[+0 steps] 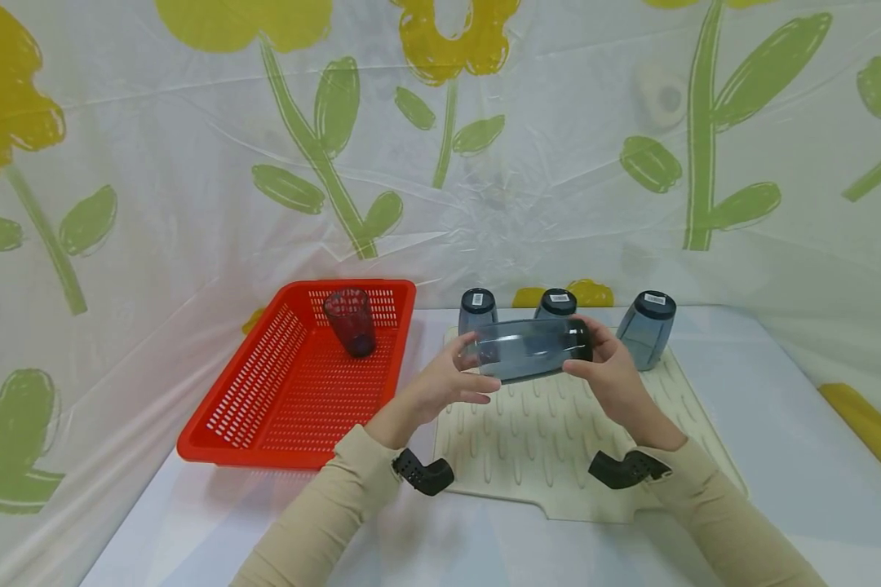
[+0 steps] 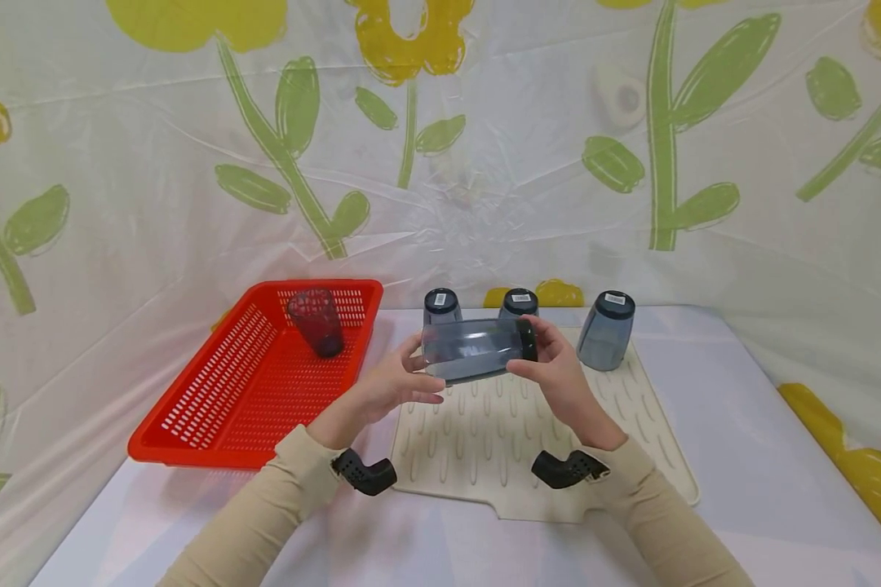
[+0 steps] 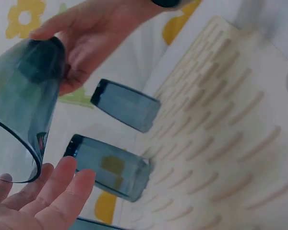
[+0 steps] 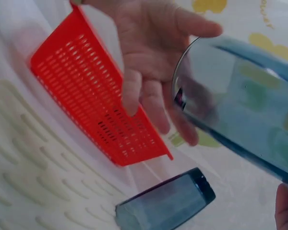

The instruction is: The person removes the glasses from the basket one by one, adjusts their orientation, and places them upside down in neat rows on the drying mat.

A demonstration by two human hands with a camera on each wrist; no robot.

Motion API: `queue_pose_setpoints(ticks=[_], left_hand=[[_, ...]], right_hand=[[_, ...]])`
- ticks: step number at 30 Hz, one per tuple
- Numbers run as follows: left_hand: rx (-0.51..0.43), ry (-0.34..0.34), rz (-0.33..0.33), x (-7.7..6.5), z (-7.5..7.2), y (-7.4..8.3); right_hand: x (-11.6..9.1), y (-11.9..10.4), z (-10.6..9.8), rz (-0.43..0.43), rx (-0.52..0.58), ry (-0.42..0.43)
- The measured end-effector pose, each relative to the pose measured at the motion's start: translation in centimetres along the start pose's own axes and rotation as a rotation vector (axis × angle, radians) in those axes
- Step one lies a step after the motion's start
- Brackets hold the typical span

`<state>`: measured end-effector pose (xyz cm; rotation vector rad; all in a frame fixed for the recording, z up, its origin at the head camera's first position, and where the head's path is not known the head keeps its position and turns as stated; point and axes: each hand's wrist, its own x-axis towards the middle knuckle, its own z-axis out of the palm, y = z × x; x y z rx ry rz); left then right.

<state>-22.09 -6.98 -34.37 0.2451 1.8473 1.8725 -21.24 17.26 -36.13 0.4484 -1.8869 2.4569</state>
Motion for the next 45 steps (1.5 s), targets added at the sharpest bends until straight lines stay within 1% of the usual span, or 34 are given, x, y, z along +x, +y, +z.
queue_pose_setpoints(ticks=[3,6,10,13,15,17,20,23,25,27,31,35,37,41,45], left_hand=[[0.039,-0.015,-0.02,-0.1,0.0,-0.3],[0.085,-0.021,-0.047,-0.2,0.0,-0.7],[0.112,-0.031,-0.072,-0.1,0.2,-1.2],[0.123,-0.041,-0.074,0.0,0.3,-1.4],[0.136,-0.04,-0.06,0.0,0.1,-1.4],[0.151,-0.034,-0.039,-0.2,-0.1,-1.2],[0.175,-0.011,-0.013,-0.6,-0.5,-0.6],[0.195,0.025,-0.017,-1.1,-1.2,-0.1],[0.2,0.063,-0.027,-1.4,-1.7,0.2],[0.205,0.104,-0.03,-1.6,-2.4,0.4],[0.209,0.184,-0.006,-2.1,-4.0,0.8],[0.216,0.252,0.017,-2.9,-5.9,1.6],[0.224,0.279,0.026,-3.5,-7.1,1.9],[0.219,0.305,0.036,-5.1,-9.4,2.2],[0.246,0.332,0.017,-6.2,-11.4,2.0]], right_hand=[[0.1,-0.3,0.1,0.008,0.001,0.015],[0.0,-0.5,0.2,0.006,-0.032,0.015],[0.0,-0.7,0.0,-0.019,-0.082,0.0],[0.0,-1.1,0.0,-0.034,-0.11,-0.022],[0.0,-1.4,0.0,-0.036,-0.14,-0.046],[0.1,-1.8,-0.2,-0.023,-0.204,-0.07],[0.1,-2.3,-0.7,0.011,-0.355,-0.095],[0.1,-2.5,-1.4,0.055,-0.503,-0.098],[0.1,-2.5,-1.9,0.08,-0.571,-0.089],[0.0,-2.6,-2.5,0.095,-0.617,-0.079],[-0.3,-2.7,-3.8,0.123,-0.694,-0.062],[-0.5,-2.9,-5.1,0.159,-0.761,-0.046],[-0.6,-3.0,-5.8,0.173,-0.787,-0.037],[-1.0,-3.2,-7.3,0.199,-0.842,-0.014],[-1.3,-3.2,-8.6,0.219,-0.901,-0.003]])
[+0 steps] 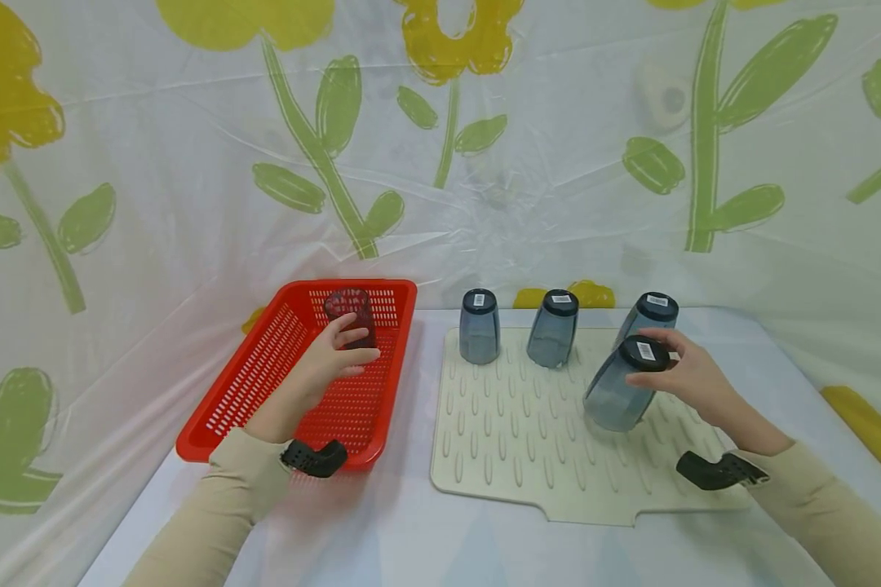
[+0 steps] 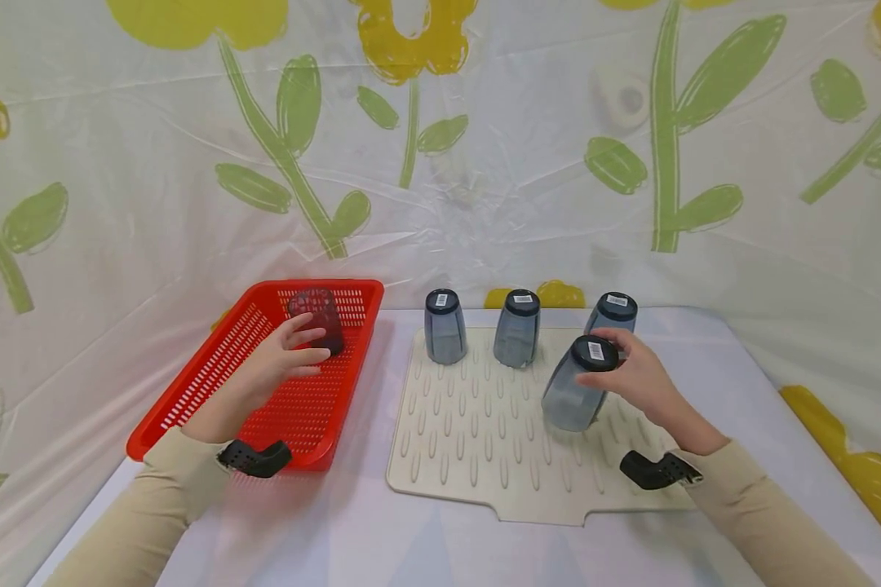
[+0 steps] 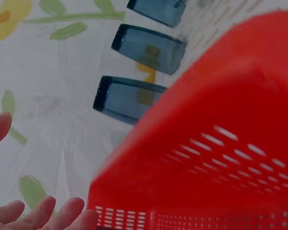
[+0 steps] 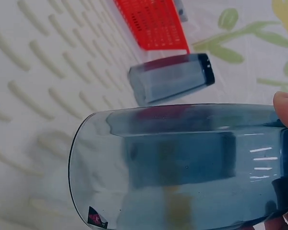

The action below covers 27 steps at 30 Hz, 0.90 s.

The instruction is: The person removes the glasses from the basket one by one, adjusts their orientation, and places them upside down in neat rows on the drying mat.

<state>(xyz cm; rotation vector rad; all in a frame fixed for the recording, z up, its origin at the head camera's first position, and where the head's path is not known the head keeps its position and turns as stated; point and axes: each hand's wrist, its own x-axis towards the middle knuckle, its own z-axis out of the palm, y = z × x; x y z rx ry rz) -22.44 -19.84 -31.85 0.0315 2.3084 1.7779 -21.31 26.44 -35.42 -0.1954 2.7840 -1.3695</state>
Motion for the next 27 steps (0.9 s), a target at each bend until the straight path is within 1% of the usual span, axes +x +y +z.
queue_pose_setpoints(ticks=[5,11,19,27], left_hand=[[0.026,0.027,-0.036,-0.2,-1.5,-0.9],[0.053,0.057,-0.081,-0.2,-2.4,-1.5],[0.061,0.059,-0.113,0.0,-3.5,-1.6],[0.059,0.08,-0.122,0.4,-4.5,-1.5]], right_hand=[[0.2,0.9,-0.5,0.022,-0.046,0.001],[0.3,1.9,-1.3,0.039,-0.079,0.016],[0.3,3.4,-2.6,0.048,-0.107,0.023],[0.3,4.0,-3.5,0.069,-0.134,0.008]])
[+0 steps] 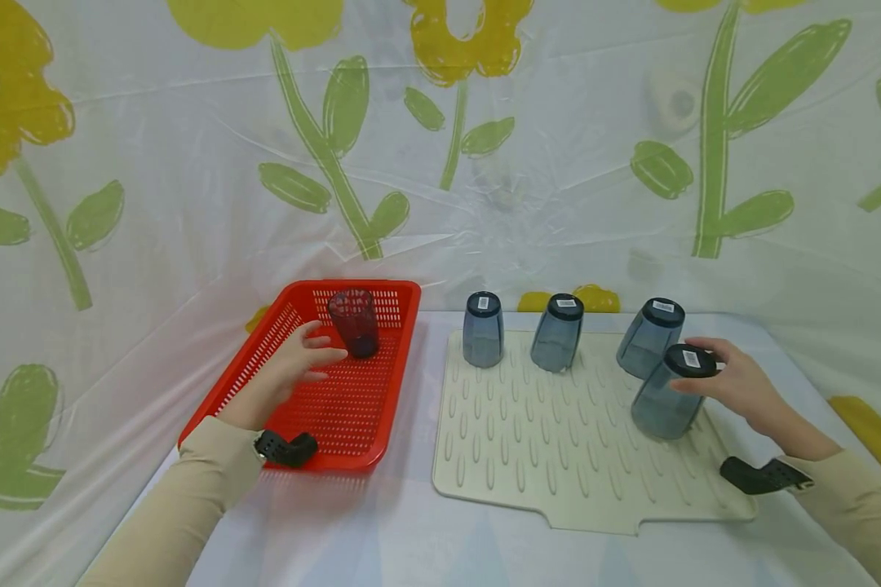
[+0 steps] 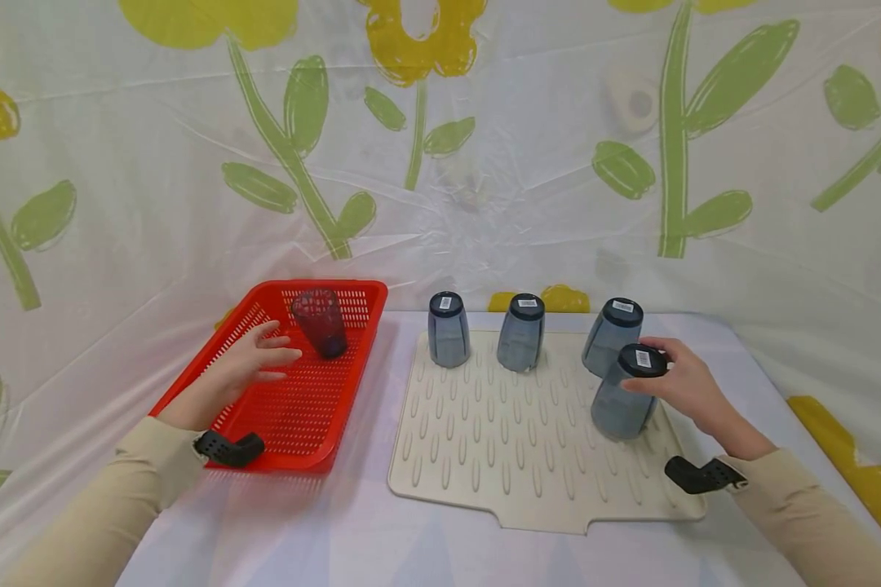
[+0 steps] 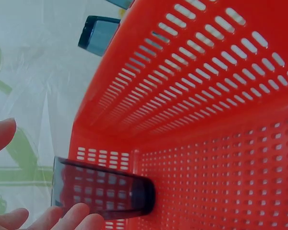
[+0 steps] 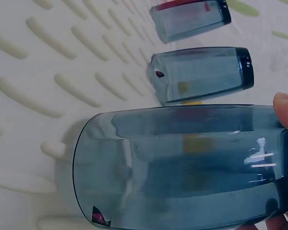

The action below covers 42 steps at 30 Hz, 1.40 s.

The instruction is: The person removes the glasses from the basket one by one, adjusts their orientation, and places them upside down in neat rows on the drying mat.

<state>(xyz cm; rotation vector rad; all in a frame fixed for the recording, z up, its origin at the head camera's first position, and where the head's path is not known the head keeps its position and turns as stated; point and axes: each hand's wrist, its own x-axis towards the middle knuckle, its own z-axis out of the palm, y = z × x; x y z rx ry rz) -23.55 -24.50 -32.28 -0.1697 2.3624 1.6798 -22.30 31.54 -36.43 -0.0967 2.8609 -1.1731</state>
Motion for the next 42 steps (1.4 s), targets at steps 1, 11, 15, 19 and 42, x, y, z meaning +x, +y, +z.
queue_pose_setpoints(ticks=[1,11,15,19,42], left_hand=[[0.003,0.002,-0.002,0.1,-0.1,0.0],[0.053,0.004,-0.023,0.6,-0.6,-0.2],[0.055,0.004,-0.031,0.7,-0.9,0.0],[0.059,0.009,-0.046,0.7,-1.2,0.0],[-0.013,0.093,-0.086,4.1,-0.5,0.2]], right_hand=[[0.0,0.1,-0.1,-0.001,0.0,-0.001],[0.0,0.4,-0.1,-0.023,-0.007,0.007],[0.0,0.6,-0.1,-0.021,-0.024,-0.007],[0.0,0.7,-0.1,-0.029,-0.046,-0.021],[-2.4,2.2,1.1,-0.062,0.115,0.105]])
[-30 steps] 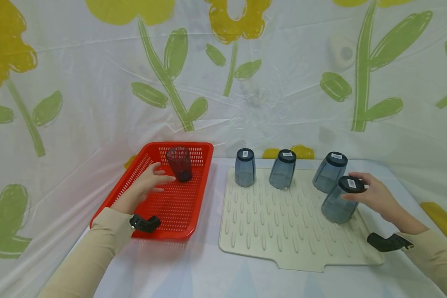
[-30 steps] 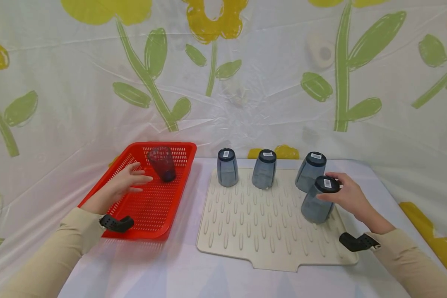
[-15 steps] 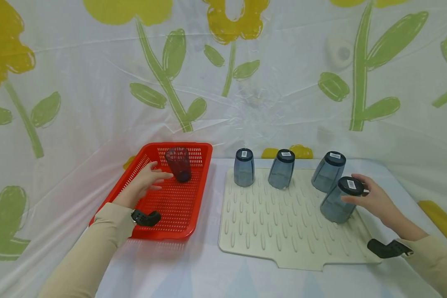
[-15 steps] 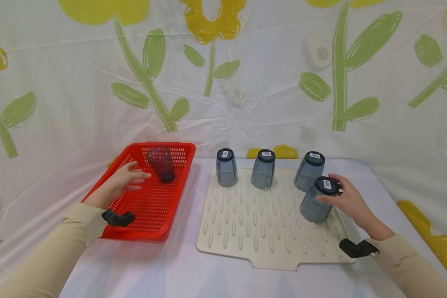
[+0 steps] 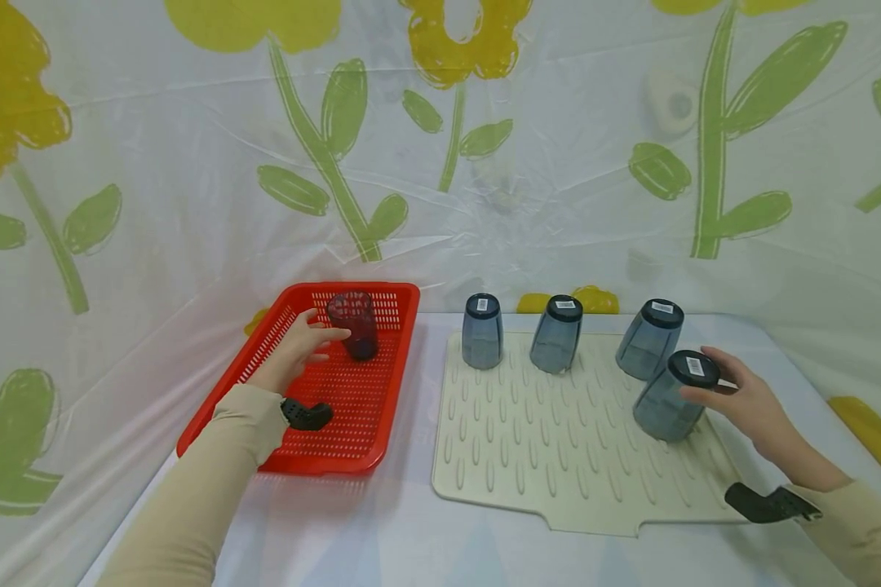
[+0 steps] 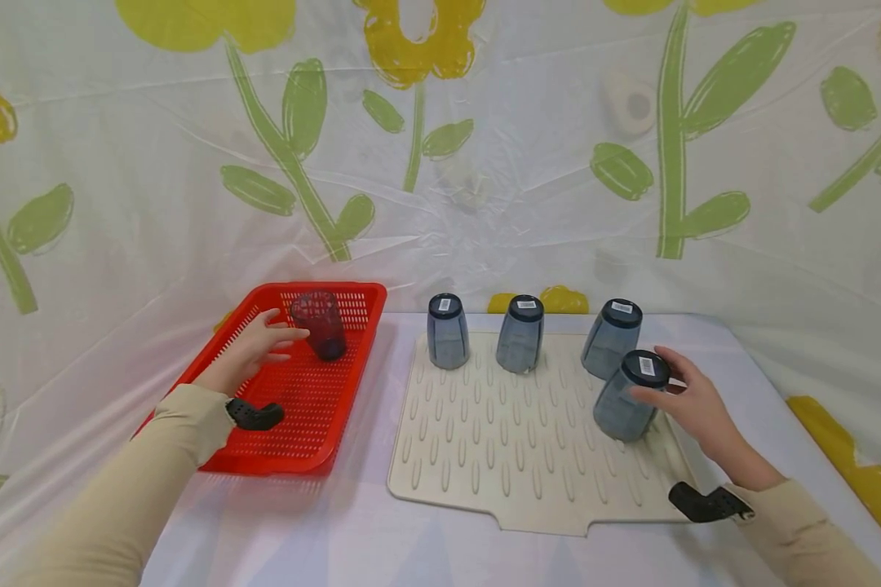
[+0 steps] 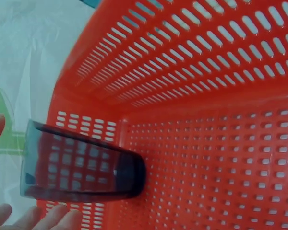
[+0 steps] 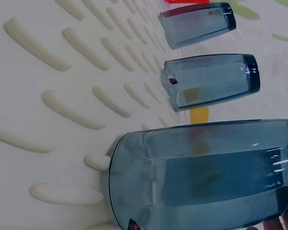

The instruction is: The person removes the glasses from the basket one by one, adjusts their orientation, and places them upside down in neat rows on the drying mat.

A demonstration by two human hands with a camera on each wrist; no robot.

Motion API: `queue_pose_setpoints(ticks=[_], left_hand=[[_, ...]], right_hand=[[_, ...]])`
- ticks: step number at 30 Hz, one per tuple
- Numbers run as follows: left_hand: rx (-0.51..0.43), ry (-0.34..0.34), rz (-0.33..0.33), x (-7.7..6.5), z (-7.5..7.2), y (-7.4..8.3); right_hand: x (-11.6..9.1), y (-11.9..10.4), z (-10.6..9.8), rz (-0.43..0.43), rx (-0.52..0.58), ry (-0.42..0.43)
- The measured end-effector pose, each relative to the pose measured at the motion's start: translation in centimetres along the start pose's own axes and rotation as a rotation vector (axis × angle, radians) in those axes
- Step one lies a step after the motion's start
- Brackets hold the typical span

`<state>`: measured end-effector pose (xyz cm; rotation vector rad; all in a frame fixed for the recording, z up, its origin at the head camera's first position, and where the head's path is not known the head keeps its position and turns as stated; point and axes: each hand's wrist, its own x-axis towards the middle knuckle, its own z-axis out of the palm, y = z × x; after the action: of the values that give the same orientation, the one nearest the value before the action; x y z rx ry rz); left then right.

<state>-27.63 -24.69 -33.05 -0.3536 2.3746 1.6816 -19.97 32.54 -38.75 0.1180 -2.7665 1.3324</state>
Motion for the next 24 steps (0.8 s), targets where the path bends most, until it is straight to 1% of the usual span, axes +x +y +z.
queue_pose_setpoints(ticks=[3,5,12,15,20,23,24], left_hand=[[-0.032,0.019,0.019,0.5,0.2,-0.2],[-0.032,0.028,0.033,0.8,0.2,-0.3],[-0.026,0.055,0.071,1.9,0.3,-0.9],[-0.034,0.058,0.086,2.3,0.3,-1.2],[-0.045,0.063,0.1,2.9,0.5,-1.5],[-0.055,0.056,0.118,2.8,0.6,-1.4],[-0.059,0.055,0.124,2.9,0.6,-1.4]], right_hand=[[-0.3,-0.1,-0.2,-0.03,0.0,0.052],[-0.5,-0.4,-0.4,-0.049,0.014,0.088],[-0.9,-1.9,-1.4,-0.07,0.125,0.201],[-0.9,-2.7,-1.7,-0.079,0.151,0.22],[-1.0,-3.7,-1.8,-0.111,0.198,0.226],[-1.1,-4.1,-1.5,-0.15,0.217,0.214],[-1.2,-4.2,-1.3,-0.174,0.24,0.207]])
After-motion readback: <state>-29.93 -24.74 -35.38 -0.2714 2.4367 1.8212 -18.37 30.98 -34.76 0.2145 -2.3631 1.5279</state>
